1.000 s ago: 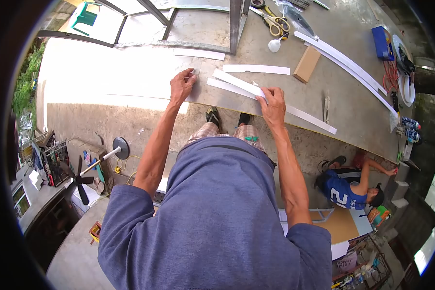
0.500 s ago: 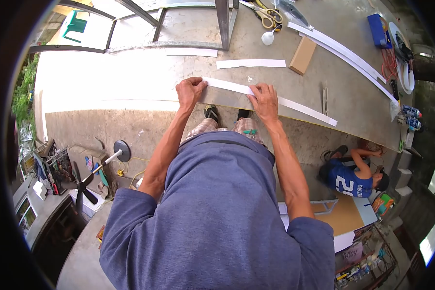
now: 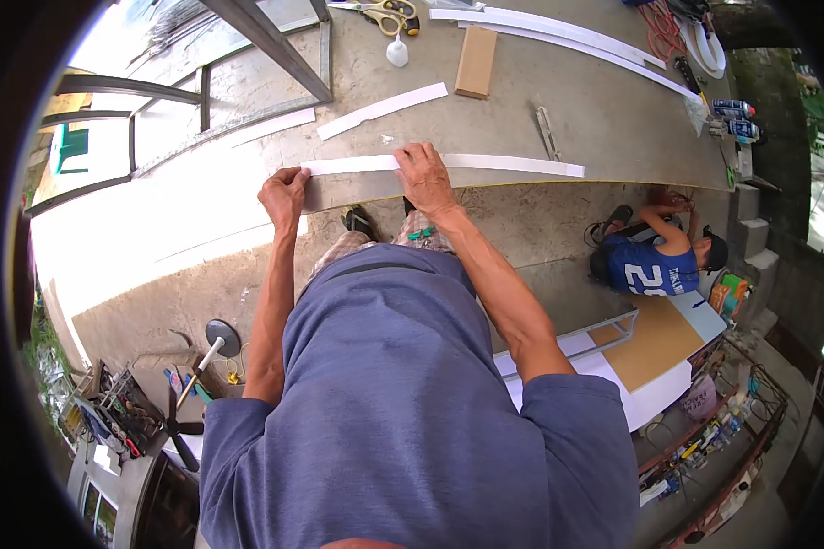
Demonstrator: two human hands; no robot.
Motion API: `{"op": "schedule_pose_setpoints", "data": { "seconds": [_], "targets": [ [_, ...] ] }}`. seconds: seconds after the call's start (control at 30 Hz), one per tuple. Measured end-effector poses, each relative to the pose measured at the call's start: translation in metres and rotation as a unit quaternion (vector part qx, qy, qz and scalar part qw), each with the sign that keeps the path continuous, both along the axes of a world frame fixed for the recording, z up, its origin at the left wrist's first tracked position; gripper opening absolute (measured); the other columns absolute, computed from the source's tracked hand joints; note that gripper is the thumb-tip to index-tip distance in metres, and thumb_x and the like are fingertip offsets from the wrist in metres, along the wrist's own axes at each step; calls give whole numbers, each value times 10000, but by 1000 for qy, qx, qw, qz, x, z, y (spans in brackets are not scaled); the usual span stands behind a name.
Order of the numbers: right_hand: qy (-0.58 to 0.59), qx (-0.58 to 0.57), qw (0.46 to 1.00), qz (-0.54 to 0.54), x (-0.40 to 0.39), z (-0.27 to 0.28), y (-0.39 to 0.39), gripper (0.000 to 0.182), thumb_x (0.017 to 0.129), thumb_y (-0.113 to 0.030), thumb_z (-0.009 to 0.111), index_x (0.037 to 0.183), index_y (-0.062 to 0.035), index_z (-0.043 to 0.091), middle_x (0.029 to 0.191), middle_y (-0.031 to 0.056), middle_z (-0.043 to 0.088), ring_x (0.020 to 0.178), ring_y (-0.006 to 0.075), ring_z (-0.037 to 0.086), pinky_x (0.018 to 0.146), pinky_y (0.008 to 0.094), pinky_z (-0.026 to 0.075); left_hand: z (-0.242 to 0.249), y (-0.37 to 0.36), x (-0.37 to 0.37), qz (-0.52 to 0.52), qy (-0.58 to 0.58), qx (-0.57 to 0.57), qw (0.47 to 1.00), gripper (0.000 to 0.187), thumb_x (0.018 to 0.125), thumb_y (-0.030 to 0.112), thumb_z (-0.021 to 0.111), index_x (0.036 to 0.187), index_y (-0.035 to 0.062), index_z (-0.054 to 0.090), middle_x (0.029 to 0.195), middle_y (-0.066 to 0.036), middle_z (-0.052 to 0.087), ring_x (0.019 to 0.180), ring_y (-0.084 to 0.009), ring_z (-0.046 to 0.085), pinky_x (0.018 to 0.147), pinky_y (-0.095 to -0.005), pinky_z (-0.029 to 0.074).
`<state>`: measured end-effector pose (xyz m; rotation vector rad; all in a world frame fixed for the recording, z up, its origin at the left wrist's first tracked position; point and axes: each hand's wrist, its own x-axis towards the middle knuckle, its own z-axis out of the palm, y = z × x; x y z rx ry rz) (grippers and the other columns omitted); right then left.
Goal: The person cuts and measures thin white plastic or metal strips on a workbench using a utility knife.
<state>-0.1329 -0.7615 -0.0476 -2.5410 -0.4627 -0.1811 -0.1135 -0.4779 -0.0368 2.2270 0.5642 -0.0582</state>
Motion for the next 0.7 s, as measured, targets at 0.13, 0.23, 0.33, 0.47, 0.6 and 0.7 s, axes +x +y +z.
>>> {"op": "schedule_pose_setpoints", "data": {
  "seconds": [0.13, 0.23, 0.33, 0.47, 0.6, 0.7],
  "targets": [
    [10, 19, 1000, -8, 2, 2, 2, 321, 802, -89, 744, 1104, -52, 641, 1112, 114, 598, 1067, 326, 555, 927, 428, 497, -1, 1, 3, -1, 7, 10, 1000, 231, 824, 205, 809, 955, 15, 806, 806, -145, 768, 721, -226, 728, 736, -343, 569],
    [5, 19, 1000, -15, 2, 1, 5, 284, 800, -81, 739, 1063, -50, 635, 1081, 116, 591, 1056, 328, 551, 915, 432, 498, 0, 2, 4, -10, 7, 18, 1000, 224, 820, 205, 808, 943, 18, 807, 806, -144, 768, 720, -223, 725, 741, -340, 568],
    [-8, -3, 1000, -23, 3, -2, 7, 260, 796, -70, 735, 1032, -50, 629, 1052, 117, 578, 1038, 327, 546, 901, 439, 498, -1, 1, 4, -8, 13, 21, 1000, 227, 815, 202, 803, 936, 10, 804, 806, -150, 767, 725, -230, 725, 758, -347, 566],
    [-11, 3, 1000, -28, 5, -1, 9, 257, 781, -45, 732, 1013, -53, 622, 1027, 115, 564, 1018, 326, 543, 883, 442, 497, 2, -1, 5, -9, 6, 32, 999, 232, 820, 199, 790, 939, 0, 800, 814, -163, 766, 731, -241, 727, 754, -355, 564],
    [-8, 26, 999, -20, 5, -5, 8, 260, 773, -33, 734, 1005, -55, 620, 1016, 113, 558, 1019, 326, 545, 877, 438, 495, -1, -2, 4, -19, -14, 65, 998, 262, 827, 243, 779, 935, 5, 800, 839, -175, 769, 755, -286, 741, 762, -376, 566],
    [-10, 39, 999, -24, 3, -3, 5, 266, 768, -44, 742, 1003, -59, 618, 1018, 113, 558, 1017, 325, 546, 880, 437, 491, -2, -4, 3, -22, -5, 80, 997, 293, 823, 264, 786, 942, -4, 794, 842, -177, 769, 771, -305, 747, 773, -386, 571]
  ]
}}
